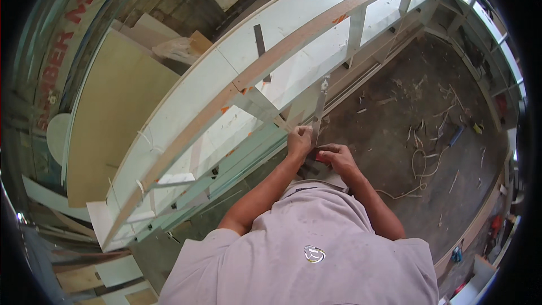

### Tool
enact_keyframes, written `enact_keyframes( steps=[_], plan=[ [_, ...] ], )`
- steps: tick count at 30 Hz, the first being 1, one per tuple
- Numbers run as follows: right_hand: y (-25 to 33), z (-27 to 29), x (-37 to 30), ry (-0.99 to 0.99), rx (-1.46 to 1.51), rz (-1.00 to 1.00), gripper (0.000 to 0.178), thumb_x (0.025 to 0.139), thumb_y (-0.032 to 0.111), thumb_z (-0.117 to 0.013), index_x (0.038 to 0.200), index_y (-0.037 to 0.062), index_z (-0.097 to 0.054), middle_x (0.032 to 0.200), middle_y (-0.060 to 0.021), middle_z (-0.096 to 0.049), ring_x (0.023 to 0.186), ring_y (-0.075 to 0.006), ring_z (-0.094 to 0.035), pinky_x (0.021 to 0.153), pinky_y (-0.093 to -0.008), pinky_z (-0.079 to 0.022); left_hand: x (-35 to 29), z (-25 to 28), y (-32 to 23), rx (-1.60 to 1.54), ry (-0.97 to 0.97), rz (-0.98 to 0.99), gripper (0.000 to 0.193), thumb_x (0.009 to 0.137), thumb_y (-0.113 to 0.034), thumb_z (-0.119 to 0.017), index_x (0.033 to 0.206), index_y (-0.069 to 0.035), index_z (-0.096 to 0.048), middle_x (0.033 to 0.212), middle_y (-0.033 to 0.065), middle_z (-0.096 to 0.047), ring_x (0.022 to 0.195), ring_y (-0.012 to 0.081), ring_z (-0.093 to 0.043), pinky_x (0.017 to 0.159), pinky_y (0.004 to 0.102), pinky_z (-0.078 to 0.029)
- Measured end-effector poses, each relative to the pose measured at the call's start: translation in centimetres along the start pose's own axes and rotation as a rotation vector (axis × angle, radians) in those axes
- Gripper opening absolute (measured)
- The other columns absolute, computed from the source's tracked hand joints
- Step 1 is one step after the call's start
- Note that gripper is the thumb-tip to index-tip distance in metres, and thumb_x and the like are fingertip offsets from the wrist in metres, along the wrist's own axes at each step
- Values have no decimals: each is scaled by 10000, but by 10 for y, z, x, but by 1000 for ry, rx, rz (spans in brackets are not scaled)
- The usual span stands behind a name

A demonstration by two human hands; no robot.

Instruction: The person aligns a wooden trim piece against a white frame, using a square to check for right angles and a pencil to mark placement. The person then presses the piece into position and secures it by driving screws with a screwdriver.

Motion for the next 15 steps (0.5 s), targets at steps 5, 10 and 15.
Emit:
enact_keyframes(
  steps=[5,10,15],
  plan=[
    [9,-1,36,-164,-104,30,363,913,147,-626,1229,-30,-649,856,-86,-677,713,-125,-632,601,-314,-544,-13,80,-154,-140,224,-479,192,998,-163,-615,1001,18,-681,903,82,-699,796,131,-660,706,297,-550],
    [50,-43,62,-209,-365,230,357,879,131,-626,1190,-43,-649,903,-176,-708,799,-291,-692,738,-401,-544,62,184,-277,9,-16,-541,344,978,-307,-654,1021,35,-654,851,63,-645,766,121,-568,733,287,-485],
    [88,-73,74,-227,-425,254,320,849,100,-607,1143,-14,-664,1034,-227,-698,1009,-415,-651,883,-456,-503,168,154,-243,339,261,-170,842,854,-665,-651,1287,48,-536,1200,183,-595,1170,265,-557,983,407,-450]
  ],
)
Point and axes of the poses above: each hand's wrist, its own x-axis towards the middle knuckle, its own z-axis out of the back of the hand, y = z × x, the point moved 10 cm from there along x, towards the middle knuckle
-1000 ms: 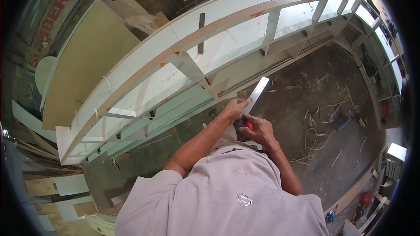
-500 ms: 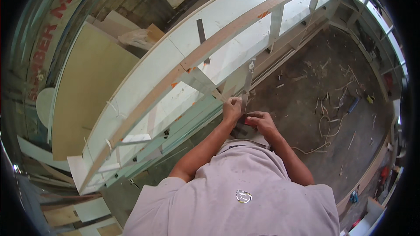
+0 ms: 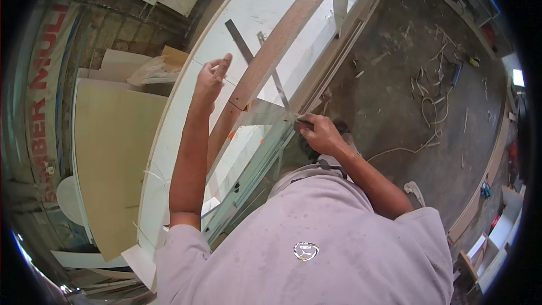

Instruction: The person aligns a wooden trim piece against a white frame, using a square to check for right angles and a pencil to mark placement. The person then presses the piece into position and secures it by driving screws with a screwdriver.

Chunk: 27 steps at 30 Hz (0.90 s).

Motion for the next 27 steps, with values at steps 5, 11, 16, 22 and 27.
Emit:
enact_keyframes(
  steps=[5,11,16,22,27],
  plan=[
    [9,-6,14,-10,-38,60,298,830,52,-576,1109,13,-673,1045,-237,-688,1016,-420,-644,880,-472,-500,31,-64,18,1,368,103,972,801,-719,-684,1326,79,-505,1246,210,-588,1110,250,-586,942,414,-483],
    [9,-12,21,28,-8,128,332,849,22,-574,1168,-5,-663,1088,-241,-675,1023,-433,-634,882,-458,-504,43,-68,14,8,167,141,534,901,-451,-707,1122,31,-646,946,124,-679,825,181,-631,726,324,-520],
    [7,-15,25,4,-18,123,349,812,3,-569,1142,-16,-680,1081,-226,-673,1012,-428,-636,894,-455,-508,53,-61,21,65,143,88,276,913,-241,-622,1010,17,-645,853,80,-655,727,147,-593,654,296,-493],
    [6,-19,34,19,-46,59,375,782,0,-577,1139,-4,-692,1058,-205,-676,989,-408,-646,880,-457,-513,62,-61,27,67,115,130,216,909,-184,-604,1000,9,-636,848,59,-633,744,142,-574,677,296,-479],
    [7,-25,38,1,-103,119,458,740,14,-564,1186,16,-667,979,-176,-660,911,-372,-665,800,-480,-528,66,-53,39,6,114,170,207,908,-165,-603,1035,-1,-610,801,43,-599,713,141,-560,655,318,-468]
  ],
)
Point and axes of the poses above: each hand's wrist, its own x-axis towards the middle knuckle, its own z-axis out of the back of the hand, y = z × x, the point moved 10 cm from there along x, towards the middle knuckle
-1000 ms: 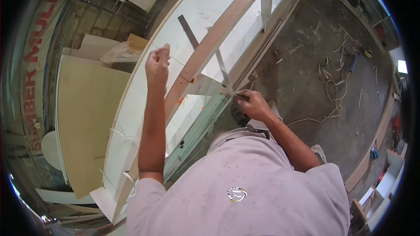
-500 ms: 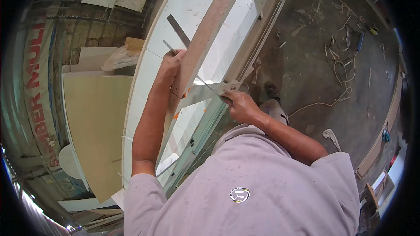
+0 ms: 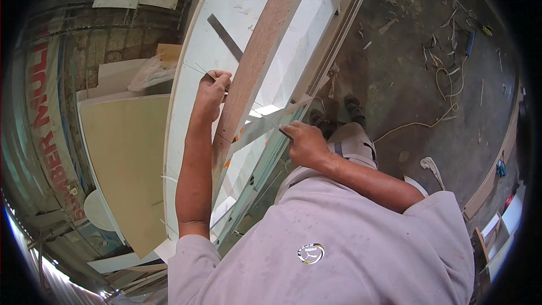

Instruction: The person aligns a wooden trim piece against a white frame, using a square to check for right angles and a pencil to mark placement. The person then presses the piece into position and secures it by driving screws with a screwdriver.

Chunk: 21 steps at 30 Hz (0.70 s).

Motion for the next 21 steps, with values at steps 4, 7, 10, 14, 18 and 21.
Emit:
enact_keyframes(
  steps=[4,7,10,14,18,21],
  plan=[
    [0,-6,2,-21,-24,16,445,741,17,-567,1175,14,-664,984,-174,-652,874,-368,-669,774,-483,-531,-6,2,-4,1,-31,16,193,913,-171,-600,1038,-24,-593,780,36,-586,704,140,-562,649,326,-468],
    [-1,-7,7,-22,-40,21,426,740,19,-567,1155,8,-666,991,-180,-648,867,-377,-668,768,-488,-531,-4,3,-7,7,-45,33,180,908,-165,-598,1035,-37,-583,771,30,-581,694,133,-563,661,328,-476],
    [2,-9,12,4,-65,28,419,756,28,-574,1165,24,-667,986,-180,-647,880,-385,-661,780,-477,-528,0,10,-10,8,-73,-7,181,898,-176,-614,1017,-41,-599,776,28,-593,690,124,-564,674,321,-484],
    [-4,-1,0,-7,-24,94,419,723,7,-569,1131,-7,-668,1016,-208,-652,887,-409,-660,801,-494,-531,-9,6,-3,80,-47,-18,197,895,-223,-642,962,-39,-643,804,34,-629,692,116,-573,656,289,-484],
    [-12,-4,-3,37,-43,66,402,716,1,-571,1103,-12,-677,1009,-217,-655,892,-406,-661,809,-490,-533,-11,9,23,58,-62,116,221,907,-251,-638,927,-32,-659,817,43,-648,693,116,-585,630,271,-482],
    [-13,-5,-2,21,-41,56,378,715,1,-573,1077,-18,-680,980,-209,-654,877,-404,-663,786,-492,-535,-6,9,25,84,-44,103,225,913,-251,-632,947,-29,-648,820,46,-651,694,116,-592,631,272,-488]
  ],
)
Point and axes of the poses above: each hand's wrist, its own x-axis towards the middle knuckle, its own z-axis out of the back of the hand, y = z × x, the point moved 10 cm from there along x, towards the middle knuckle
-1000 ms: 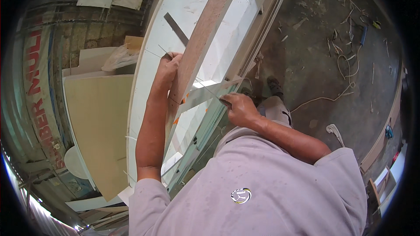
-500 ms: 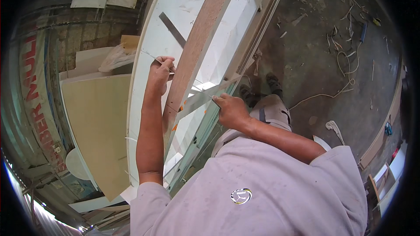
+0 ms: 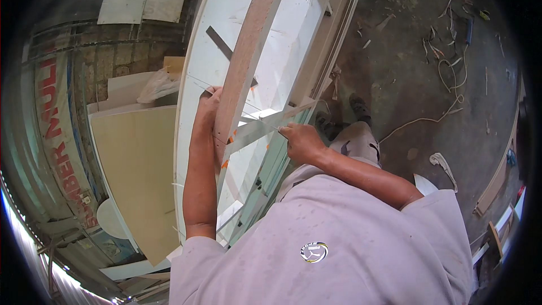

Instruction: The person aligns a wooden trim piece against a white frame, using a square to check for right angles and a pencil to mark placement. The person then presses the piece into position and secures it by driving screws with a screwdriver.

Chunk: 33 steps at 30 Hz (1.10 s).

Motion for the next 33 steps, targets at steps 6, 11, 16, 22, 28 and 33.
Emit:
enact_keyframes(
  steps=[6,11,16,22,28,33],
  plan=[
    [6,-6,-9,-35,-6,-1,316,707,1,-586,1009,-28,-671,928,-204,-637,826,-406,-660,740,-500,-533,16,-5,7,103,65,-99,268,979,-291,-547,1027,-28,-528,793,159,-688,667,225,-704,569,321,-550],
    [9,-13,23,28,-117,13,404,742,11,-583,1139,-4,-657,945,-176,-632,824,-379,-660,725,-486,-531,25,26,26,-112,-111,42,183,899,-190,-605,969,-23,-633,820,75,-653,721,125,-605,647,269,-491],
    [1,-13,16,-53,-51,90,335,727,10,-588,1056,-20,-641,945,-206,-625,836,-412,-655,734,-508,-526,17,33,37,-16,-65,140,235,906,-228,-597,1044,-38,-615,835,76,-666,720,149,-620,638,295,-500],
    [-20,-14,-9,-4,-45,62,389,741,13,-594,1126,-28,-634,971,-193,-626,813,-396,-656,709,-484,-531,-39,-28,-4,-79,158,145,332,879,-330,-683,1082,-69,-650,862,70,-685,751,158,-621,667,311,-505],
    [-13,-29,-18,-83,-53,96,435,733,16,-603,1164,-34,-639,968,-182,-629,800,-385,-657,702,-464,-533,-23,-34,-8,261,197,171,383,987,-402,-551,1137,-55,-613,885,95,-725,761,179,-647,686,332,-522],
    [-26,-3,-7,-64,-33,98,419,708,11,-602,1123,-4,-657,930,-177,-634,841,-384,-656,748,-477,-528,-28,-16,16,128,168,241,452,1045,-389,-360,1153,-41,-628,925,110,-740,757,195,-653,692,342,-526]
  ],
)
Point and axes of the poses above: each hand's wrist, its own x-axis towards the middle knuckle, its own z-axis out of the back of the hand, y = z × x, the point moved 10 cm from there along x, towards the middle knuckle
